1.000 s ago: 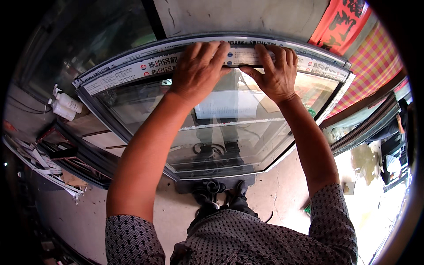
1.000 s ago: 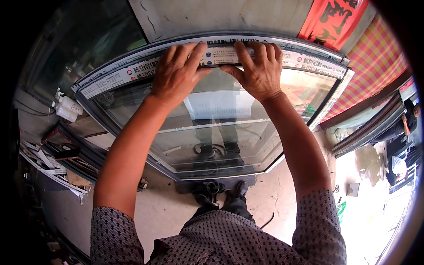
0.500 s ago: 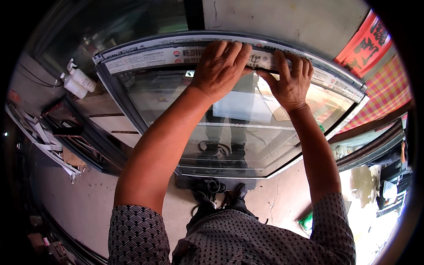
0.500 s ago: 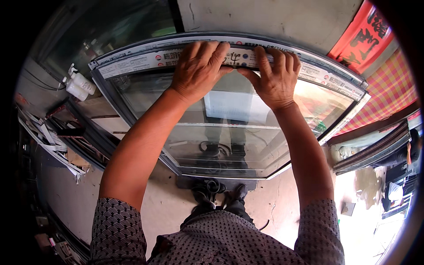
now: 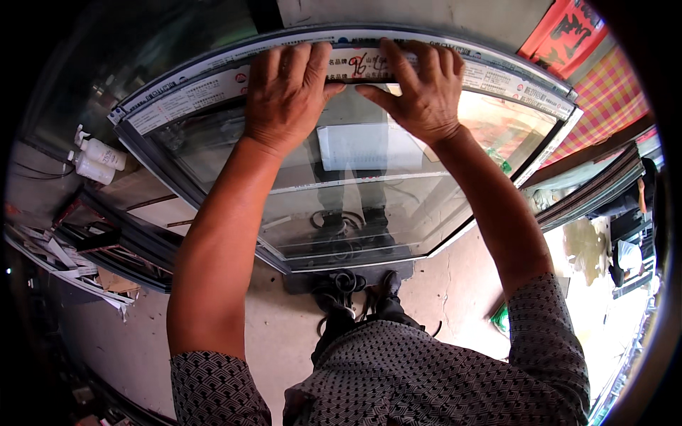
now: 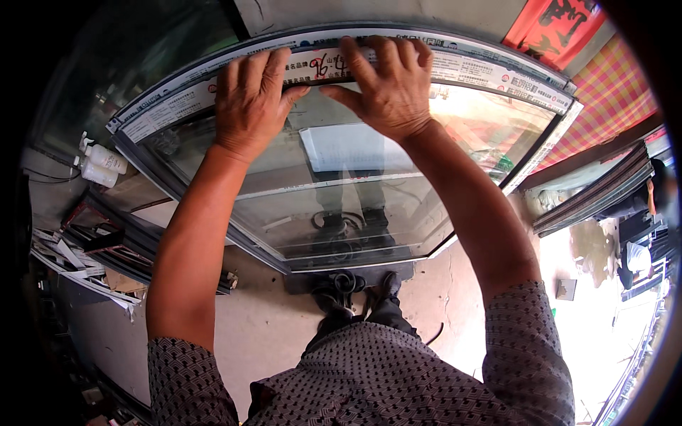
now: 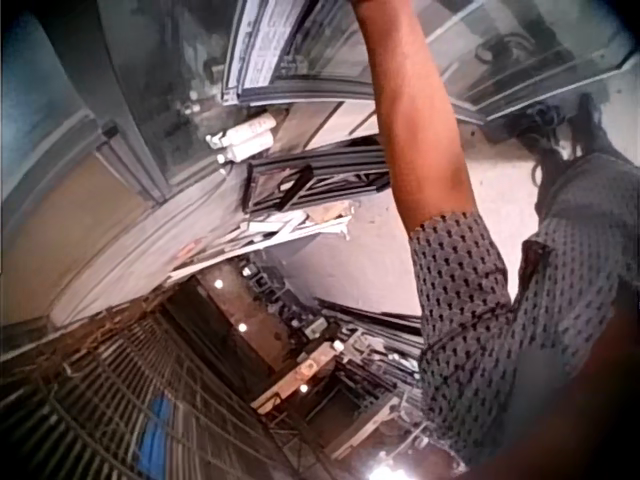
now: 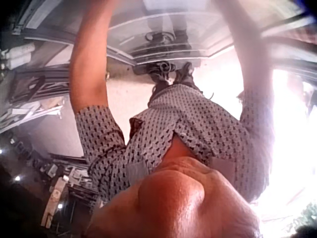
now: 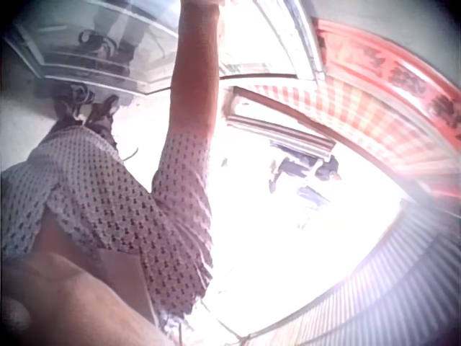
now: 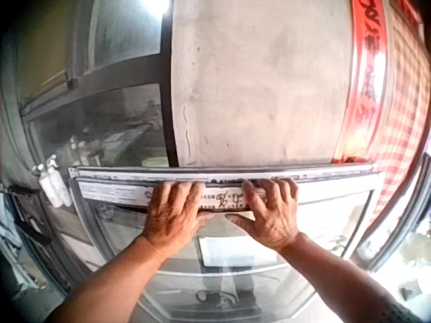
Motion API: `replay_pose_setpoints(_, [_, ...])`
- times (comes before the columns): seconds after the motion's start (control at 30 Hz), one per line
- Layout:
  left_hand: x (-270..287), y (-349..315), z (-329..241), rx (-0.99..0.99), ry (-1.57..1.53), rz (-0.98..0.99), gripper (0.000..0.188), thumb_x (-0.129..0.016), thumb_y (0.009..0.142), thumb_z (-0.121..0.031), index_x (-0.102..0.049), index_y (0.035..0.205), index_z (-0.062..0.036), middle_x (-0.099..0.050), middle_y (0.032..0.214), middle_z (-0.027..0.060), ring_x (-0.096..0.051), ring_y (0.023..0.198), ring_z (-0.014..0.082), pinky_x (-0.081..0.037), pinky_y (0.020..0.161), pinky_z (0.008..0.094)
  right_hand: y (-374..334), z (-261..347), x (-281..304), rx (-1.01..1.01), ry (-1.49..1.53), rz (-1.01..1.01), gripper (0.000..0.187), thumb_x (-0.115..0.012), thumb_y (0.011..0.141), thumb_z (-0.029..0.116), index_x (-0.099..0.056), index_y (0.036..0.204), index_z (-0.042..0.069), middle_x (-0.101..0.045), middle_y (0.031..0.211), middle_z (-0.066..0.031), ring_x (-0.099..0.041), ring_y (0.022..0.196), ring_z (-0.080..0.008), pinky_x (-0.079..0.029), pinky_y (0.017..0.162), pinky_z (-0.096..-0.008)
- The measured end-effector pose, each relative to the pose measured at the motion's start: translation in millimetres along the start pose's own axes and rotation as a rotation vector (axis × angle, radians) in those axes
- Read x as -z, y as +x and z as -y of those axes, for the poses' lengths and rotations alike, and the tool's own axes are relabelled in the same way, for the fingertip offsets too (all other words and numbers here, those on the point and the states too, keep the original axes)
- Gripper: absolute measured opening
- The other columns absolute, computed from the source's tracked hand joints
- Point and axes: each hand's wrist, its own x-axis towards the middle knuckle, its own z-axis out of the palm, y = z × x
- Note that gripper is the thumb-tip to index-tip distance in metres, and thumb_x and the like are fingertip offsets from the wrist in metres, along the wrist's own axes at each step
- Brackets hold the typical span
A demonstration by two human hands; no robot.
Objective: The person installs a black rubber seal strip into the groove of a metal window frame. They use scissors to cut the seal to length and then press it into the frame by hand, ensuring it fits snugly along the edges.
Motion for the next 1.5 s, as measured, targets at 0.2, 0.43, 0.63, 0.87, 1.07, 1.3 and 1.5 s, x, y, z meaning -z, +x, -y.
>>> replay_pose_setpoints(0.2, [12.3, 2.9, 12.5, -0.027, -0.118, 0.021, 0.068, -0.086, 0.079, -0.035, -0.059, 0.138, -0.0145, -0.061, 0.126, 0.0011, -0.056, 0.11, 0.0267, -0.048, 0.096, 0.0411, 7.2, 10.4, -7.6, 0.022, 0.007, -0.022, 0.063, -0.077, 0.08, 0.059, -0.066, 0.128, 0.019, -0.062, 0.118, -0.0024, -0.057, 0.103, -0.025, -0.038, 0.095, -0.0462])
replay_pose_setpoints(0.43, [22.1, -10.3, 35.5, -0.019, -0.093, 0.048, 0.069, -0.087, 0.077, -0.031, -0.059, 0.138, -0.0141, -0.06, 0.127, 0.0025, -0.057, 0.108, 0.0284, -0.05, 0.094, 0.0412, 7.4, 11.2, -6.5, -0.003, 0.018, -0.019, 0.063, -0.076, 0.081, 0.062, -0.067, 0.126, 0.019, -0.061, 0.116, -0.0028, -0.057, 0.104, -0.0252, -0.037, 0.095, -0.0452])
replay_pose_setpoints(0.63, [14.8, -13.5, 27.6, 0.021, -0.063, -0.014, 0.069, -0.087, 0.077, -0.033, -0.06, 0.137, -0.0137, -0.06, 0.125, 0.0017, -0.057, 0.107, 0.0276, -0.049, 0.095, 0.0404, 16.3, 28.3, -11.0, -0.029, -0.001, -0.037, 0.065, -0.077, 0.079, 0.064, -0.067, 0.123, 0.018, -0.06, 0.115, -0.0054, -0.056, 0.104, -0.0272, -0.036, 0.096, -0.0468])
replay_pose_setpoints(0.87, [25.1, -14.8, 49.2, -0.022, -0.175, 0.023, 0.07, -0.088, 0.077, -0.031, -0.061, 0.139, -0.0159, -0.061, 0.129, 0.0025, -0.058, 0.111, 0.028, -0.049, 0.096, 0.0408, 16.9, 37.8, -22.5, -0.032, 0.012, -0.063, 0.066, -0.077, 0.078, 0.066, -0.067, 0.123, 0.018, -0.059, 0.111, -0.0053, -0.055, 0.101, -0.0267, -0.036, 0.096, -0.0469])
replay_pose_setpoints(1.07, [26.2, -31.4, 64.0, -0.008, -0.052, -0.016, 0.071, -0.087, 0.076, -0.034, -0.061, 0.14, -0.0159, -0.06, 0.128, 0.0002, -0.056, 0.112, 0.0266, -0.049, 0.097, 0.0399, 18.9, 41.6, -22.3, -0.027, 0.002, -0.083, 0.066, -0.077, 0.078, 0.066, -0.067, 0.122, 0.018, -0.059, 0.11, -0.0054, -0.054, 0.1, -0.0265, -0.036, 0.095, -0.047])
replay_pose_setpoints(1.3, [26.4, -28.1, 64.4, -0.013, -0.078, 0.006, 0.072, -0.087, 0.077, -0.035, -0.058, 0.14, -0.0151, -0.06, 0.129, 0.0011, -0.056, 0.112, 0.0261, -0.049, 0.097, 0.0395, 17.5, 38.7, -24.3, -0.012, -0.007, -0.083, 0.067, -0.077, 0.078, 0.067, -0.068, 0.123, 0.018, -0.059, 0.111, -0.0061, -0.054, 0.101, -0.0266, -0.037, 0.096, -0.0471])
replay_pose_setpoints(1.5, [44.8, -43.2, 107.8, -0.068, -0.099, 0.073, 0.072, -0.086, 0.079, -0.036, -0.058, 0.141, -0.014, -0.059, 0.131, 0.0026, -0.057, 0.114, 0.0278, -0.049, 0.098, 0.0413, 16.3, 40.7, -22.9, -0.049, 0.0, -0.051, 0.069, -0.078, 0.078, 0.067, -0.067, 0.126, 0.019, -0.057, 0.115, -0.0042, -0.052, 0.109, -0.0272, -0.036, 0.101, -0.0482])
